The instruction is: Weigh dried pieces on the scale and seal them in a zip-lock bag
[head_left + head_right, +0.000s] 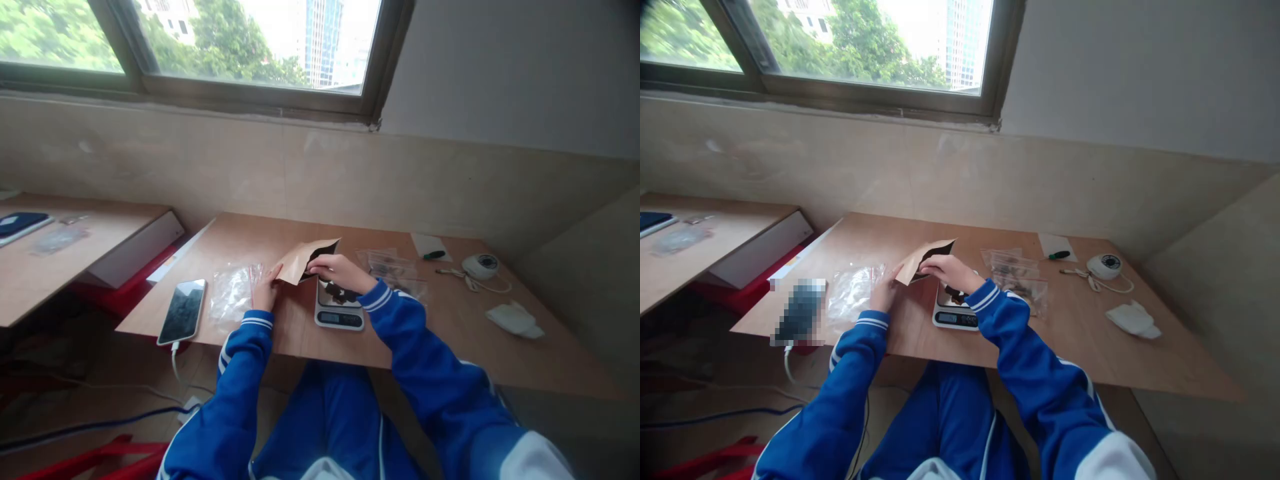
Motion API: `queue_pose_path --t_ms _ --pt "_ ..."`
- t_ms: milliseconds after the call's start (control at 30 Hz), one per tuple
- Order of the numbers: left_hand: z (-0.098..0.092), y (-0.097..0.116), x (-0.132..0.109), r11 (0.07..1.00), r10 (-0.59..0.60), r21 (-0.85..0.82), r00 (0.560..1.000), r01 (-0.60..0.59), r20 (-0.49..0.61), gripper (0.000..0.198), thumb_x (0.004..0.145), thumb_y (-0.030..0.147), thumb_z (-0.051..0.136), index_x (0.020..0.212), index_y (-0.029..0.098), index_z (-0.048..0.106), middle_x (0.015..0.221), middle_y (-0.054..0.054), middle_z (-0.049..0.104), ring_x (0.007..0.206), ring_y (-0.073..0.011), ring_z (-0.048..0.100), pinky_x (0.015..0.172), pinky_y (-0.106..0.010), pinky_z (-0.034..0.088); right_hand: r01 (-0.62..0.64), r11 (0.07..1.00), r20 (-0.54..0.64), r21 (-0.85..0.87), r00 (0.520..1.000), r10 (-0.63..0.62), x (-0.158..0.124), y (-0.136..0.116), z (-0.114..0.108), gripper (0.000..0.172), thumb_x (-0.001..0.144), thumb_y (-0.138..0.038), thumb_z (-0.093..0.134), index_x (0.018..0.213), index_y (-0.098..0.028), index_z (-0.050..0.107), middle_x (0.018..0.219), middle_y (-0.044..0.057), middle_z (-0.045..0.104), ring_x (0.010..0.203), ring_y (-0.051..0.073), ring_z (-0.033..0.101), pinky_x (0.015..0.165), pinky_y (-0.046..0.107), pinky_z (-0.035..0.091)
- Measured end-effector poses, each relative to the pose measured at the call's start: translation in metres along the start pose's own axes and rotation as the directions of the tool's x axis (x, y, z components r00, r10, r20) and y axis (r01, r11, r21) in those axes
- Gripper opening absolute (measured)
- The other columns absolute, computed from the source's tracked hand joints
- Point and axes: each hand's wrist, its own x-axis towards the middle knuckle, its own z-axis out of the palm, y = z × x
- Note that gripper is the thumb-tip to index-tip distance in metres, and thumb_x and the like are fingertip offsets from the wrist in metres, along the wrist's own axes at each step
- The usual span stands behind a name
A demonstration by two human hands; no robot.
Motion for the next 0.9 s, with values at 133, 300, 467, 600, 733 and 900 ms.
queue_pose_path --t_ms 133,300,467,600,733,900 --pt "0.000 -0.002 0.001 0.997 -0.072 -0.020 0.997 0.072 0.009 0.050 0.078 0.021 0.057 0.128 0.021 0.058 0.103 -0.004 0.072 0.100 -0.0230 0.065 0.092 -0.029 0.050 -0.054 0.970 -0.562 0.236 0.806 0.182 -0.028 0.001 0.000 0.039 0.090 -0.053 0.047 0.097 -0.021 0.069 0.095 0.005 0.072 0.091 0.020 0.065 0.087 0.036 0.050" --pt "0.001 -0.004 0.001 0.998 -0.066 0.016 0.997 0.067 -0.027 0.040 0.078 0.028 0.059 0.116 0.022 0.065 0.101 -0.004 0.072 0.096 -0.0230 0.066 0.088 -0.028 0.050 -0.204 0.849 -0.535 0.487 0.699 0.475 -0.065 0.033 0.027 0.048 0.082 -0.061 0.054 0.096 -0.017 0.069 0.090 0.008 0.072 0.078 0.019 0.065 0.070 0.032 0.053" --pt "-0.002 0.001 -0.001 0.997 -0.082 0.009 0.996 0.083 -0.024 0.033 0.078 0.027 0.059 0.109 0.021 0.067 0.098 -0.005 0.072 0.092 -0.0227 0.066 0.085 -0.028 0.050 -0.337 0.902 -0.391 0.271 0.818 0.423 -0.078 0.056 0.052 0.040 0.083 -0.054 0.057 0.087 -0.016 0.071 0.088 0.008 0.071 0.081 0.021 0.064 0.074 0.034 0.050" --pt "-0.002 0.002 -0.002 0.997 -0.080 0.001 0.997 0.080 -0.021 0.031 0.078 0.025 0.060 0.108 0.020 0.068 0.094 -0.005 0.072 0.089 -0.0225 0.066 0.085 -0.029 0.050 -0.322 0.942 -0.354 -0.095 0.895 0.270 -0.074 0.056 0.064 0.021 0.086 -0.037 0.060 0.087 -0.020 0.072 0.092 0.007 0.070 0.091 0.022 0.061 0.083 0.036 0.044" --pt "-0.001 0.000 -0.001 0.998 -0.066 0.012 0.998 0.066 -0.022 0.031 0.079 0.025 0.059 0.108 0.020 0.068 0.096 -0.006 0.072 0.091 -0.0239 0.066 0.085 -0.030 0.050 -0.322 0.845 -0.288 -0.427 0.934 0.210 -0.072 0.052 0.079 0.012 0.085 -0.030 0.064 0.091 -0.023 0.072 0.094 0.006 0.068 0.096 0.024 0.058 0.084 0.038 0.039" --pt "0.000 0.000 -0.001 0.998 -0.068 0.005 0.997 0.068 -0.022 0.033 0.079 0.027 0.060 0.111 0.022 0.067 0.096 -0.005 0.072 0.092 -0.0234 0.066 0.086 -0.030 0.050 -0.351 0.717 -0.282 -0.603 0.934 0.219 -0.071 0.049 0.091 0.016 0.086 -0.031 0.063 0.096 -0.020 0.069 0.095 0.008 0.065 0.094 0.026 0.056 0.079 0.038 0.037"
